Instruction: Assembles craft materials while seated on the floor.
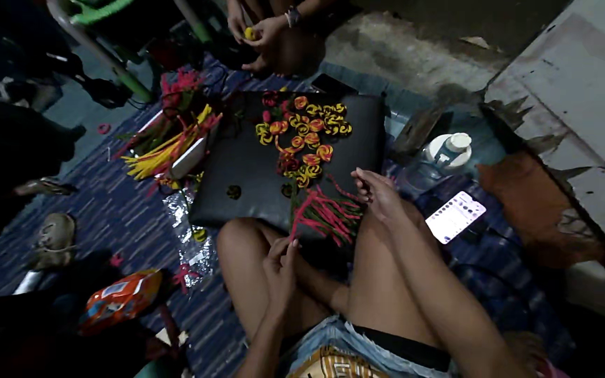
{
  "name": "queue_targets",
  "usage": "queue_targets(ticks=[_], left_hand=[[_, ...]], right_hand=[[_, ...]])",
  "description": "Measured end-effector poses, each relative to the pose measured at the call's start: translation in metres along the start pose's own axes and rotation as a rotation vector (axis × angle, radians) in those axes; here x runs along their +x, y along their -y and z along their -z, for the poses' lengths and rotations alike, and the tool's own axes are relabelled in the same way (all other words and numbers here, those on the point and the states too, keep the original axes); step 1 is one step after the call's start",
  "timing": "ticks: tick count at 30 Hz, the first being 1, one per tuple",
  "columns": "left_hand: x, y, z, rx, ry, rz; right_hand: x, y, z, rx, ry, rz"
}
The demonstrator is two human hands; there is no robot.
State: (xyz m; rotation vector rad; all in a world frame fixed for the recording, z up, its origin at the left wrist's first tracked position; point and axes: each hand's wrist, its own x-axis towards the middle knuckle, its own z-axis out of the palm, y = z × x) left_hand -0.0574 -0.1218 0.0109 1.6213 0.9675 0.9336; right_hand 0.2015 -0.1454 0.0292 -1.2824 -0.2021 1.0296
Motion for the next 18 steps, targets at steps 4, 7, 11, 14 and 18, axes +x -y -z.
queue_targets(ticks=[4, 7, 11, 14, 18], left_hand=[[0.019, -0.005, 0.014, 0.507, 0.197, -0.095], [0.048, -0.007, 0.022, 0.738, 0.372, -0.243], [0.096, 0.004, 0.02, 0.765, 0.573, -0.504], [0.129, 0.017, 0.013, 0.791, 0.692, -0.575], [0.143, 0.019, -0.002, 0.783, 0.666, -0.559]], right_hand=[[0.003, -0.001, 0.003, -0.047, 0.013, 0.082], [0.008, 0.0, 0.006, -0.079, 0.003, 0.089], [0.017, 0.0, 0.012, -0.092, -0.024, 0.079], [0.021, -0.001, 0.014, -0.124, -0.065, 0.083], [0.024, -0.003, 0.01, -0.295, -0.041, 0.146]])
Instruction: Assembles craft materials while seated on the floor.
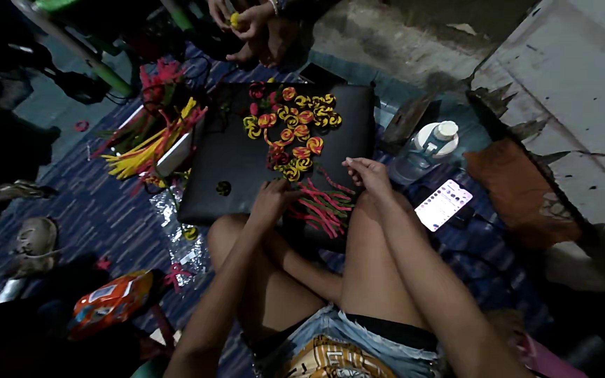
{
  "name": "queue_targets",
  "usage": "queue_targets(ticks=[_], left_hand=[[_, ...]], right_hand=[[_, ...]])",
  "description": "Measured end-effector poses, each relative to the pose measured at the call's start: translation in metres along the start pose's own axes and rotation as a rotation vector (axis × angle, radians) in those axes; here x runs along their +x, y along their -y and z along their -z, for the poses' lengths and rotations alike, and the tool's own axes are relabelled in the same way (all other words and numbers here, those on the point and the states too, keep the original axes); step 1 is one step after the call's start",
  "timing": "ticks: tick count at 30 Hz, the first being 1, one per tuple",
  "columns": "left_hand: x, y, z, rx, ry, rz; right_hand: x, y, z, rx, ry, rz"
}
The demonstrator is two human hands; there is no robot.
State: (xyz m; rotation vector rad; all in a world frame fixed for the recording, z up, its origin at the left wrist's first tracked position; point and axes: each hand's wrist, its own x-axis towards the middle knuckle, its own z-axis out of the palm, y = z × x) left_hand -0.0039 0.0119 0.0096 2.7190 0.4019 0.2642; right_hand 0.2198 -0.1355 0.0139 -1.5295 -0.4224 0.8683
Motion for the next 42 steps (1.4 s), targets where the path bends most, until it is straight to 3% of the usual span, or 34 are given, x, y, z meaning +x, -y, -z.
queue_targets(ticks=[5, 8, 10, 12, 14, 18, 24, 27, 31, 36, 39, 42], left_hand=[[0.007, -0.005, 0.006, -0.121, 0.062, 0.362], [-0.011, -0.02, 0.003, -0.41, -0.262, 0.571], [-0.024, -0.048, -0.015, -0.723, -0.586, 0.753], [-0.033, -0.083, -0.039, -0.958, -0.75, 0.966], [-0.036, -0.113, -0.058, -1.089, -0.733, 1.125], [-0.027, -0.147, -0.071, -1.134, -0.585, 1.245], [-0.002, -0.137, -0.082, -1.142, -0.547, 1.207], [0.013, -0.134, -0.081, -1.223, -0.507, 1.164], [0.025, -0.127, -0.082, -1.33, -0.575, 1.133], [0.023, -0.137, -0.084, -1.436, -0.562, 1.088], [0.003, -0.142, -0.076, -1.292, -0.54, 1.092], [-0.02, -0.126, -0.073, -0.884, -0.725, 1.028]], right_hand=[[0.001, -0.005, -0.012, -0.193, 0.153, 0.049], [-0.001, -0.012, -0.018, -0.287, 0.158, 0.123], [0.001, -0.014, -0.019, -0.391, 0.124, 0.168], [0.008, -0.015, -0.022, -0.553, 0.113, 0.14], [0.015, -0.016, -0.027, -0.724, 0.154, 0.076], [0.016, -0.013, -0.04, -0.981, 0.272, -0.009], [0.001, -0.011, -0.062, -1.109, 0.499, -0.014], [0.007, -0.02, -0.06, -1.071, 0.573, 0.089], [0.018, -0.023, -0.053, -1.042, 0.644, 0.212], [0.015, -0.016, -0.058, -1.146, 0.745, 0.153], [0.01, -0.011, -0.053, -1.223, 0.769, 0.215], [0.001, -0.003, -0.045, -1.367, 0.743, 0.225]])
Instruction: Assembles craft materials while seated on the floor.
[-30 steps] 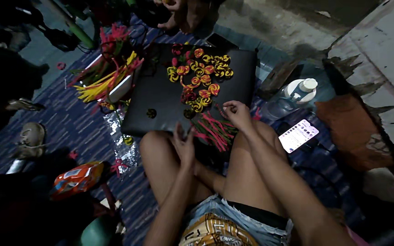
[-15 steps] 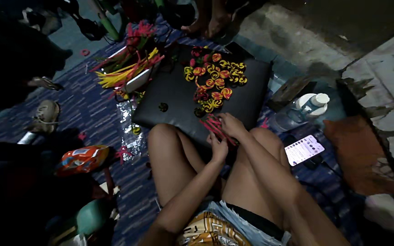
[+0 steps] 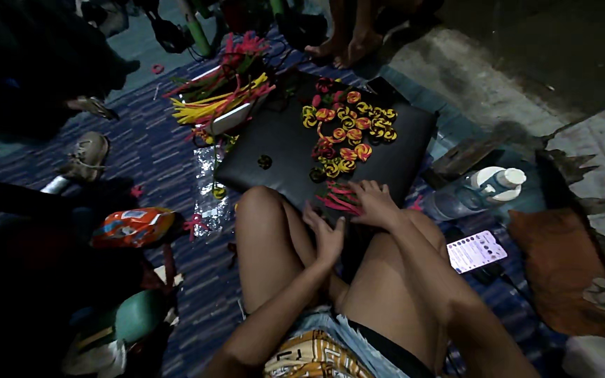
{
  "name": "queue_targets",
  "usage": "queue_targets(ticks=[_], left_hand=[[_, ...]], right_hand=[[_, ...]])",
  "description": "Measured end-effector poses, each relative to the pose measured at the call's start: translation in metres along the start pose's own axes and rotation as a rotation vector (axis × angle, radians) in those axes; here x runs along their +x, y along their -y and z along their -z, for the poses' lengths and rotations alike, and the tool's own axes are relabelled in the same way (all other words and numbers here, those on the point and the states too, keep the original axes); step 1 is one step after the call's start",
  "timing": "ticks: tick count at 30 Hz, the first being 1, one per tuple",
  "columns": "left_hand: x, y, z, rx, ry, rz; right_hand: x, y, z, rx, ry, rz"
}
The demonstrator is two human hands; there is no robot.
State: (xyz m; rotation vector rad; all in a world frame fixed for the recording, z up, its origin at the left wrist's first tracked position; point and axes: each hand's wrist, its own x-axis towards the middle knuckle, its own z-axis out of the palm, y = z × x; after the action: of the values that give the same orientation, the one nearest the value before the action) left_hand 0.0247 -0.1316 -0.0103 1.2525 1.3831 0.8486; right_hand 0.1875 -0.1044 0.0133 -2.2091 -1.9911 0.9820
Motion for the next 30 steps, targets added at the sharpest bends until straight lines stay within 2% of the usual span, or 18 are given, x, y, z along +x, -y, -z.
queue_targets(ticks=[2, 4, 7, 13, 16, 18, 22, 25, 30], left_hand=[[0.018, 0.008, 0.008, 0.091, -0.09, -0.113], [0.038, 0.014, 0.005, 0.116, -0.105, -0.103], [0.061, 0.028, -0.017, 0.122, -0.14, -0.12], [0.039, 0.031, -0.046, 0.067, -0.055, -0.156], [0.045, 0.025, -0.029, 0.049, -0.123, -0.138], [0.057, 0.028, -0.019, 0.058, -0.164, -0.145], [0.065, 0.04, -0.033, 0.07, -0.086, -0.247], [0.079, 0.039, -0.039, 0.048, -0.032, -0.353], [0.088, 0.026, -0.033, -0.034, -0.014, -0.276]], right_hand=[[-0.004, 0.002, 0.001, -0.063, 0.05, -0.06], [0.0, 0.004, -0.002, -0.077, 0.08, -0.09], [0.009, -0.001, -0.003, -0.029, 0.023, -0.047], [0.016, -0.006, -0.007, -0.053, 0.038, 0.02], [0.012, -0.009, -0.005, 0.026, 0.022, 0.019], [0.006, -0.006, -0.002, 0.045, 0.042, -0.044], [-0.004, -0.004, -0.01, 0.054, 0.053, -0.142], [-0.008, -0.005, -0.017, 0.057, -0.036, -0.137], [-0.006, -0.01, -0.018, 0.116, -0.055, -0.131]])
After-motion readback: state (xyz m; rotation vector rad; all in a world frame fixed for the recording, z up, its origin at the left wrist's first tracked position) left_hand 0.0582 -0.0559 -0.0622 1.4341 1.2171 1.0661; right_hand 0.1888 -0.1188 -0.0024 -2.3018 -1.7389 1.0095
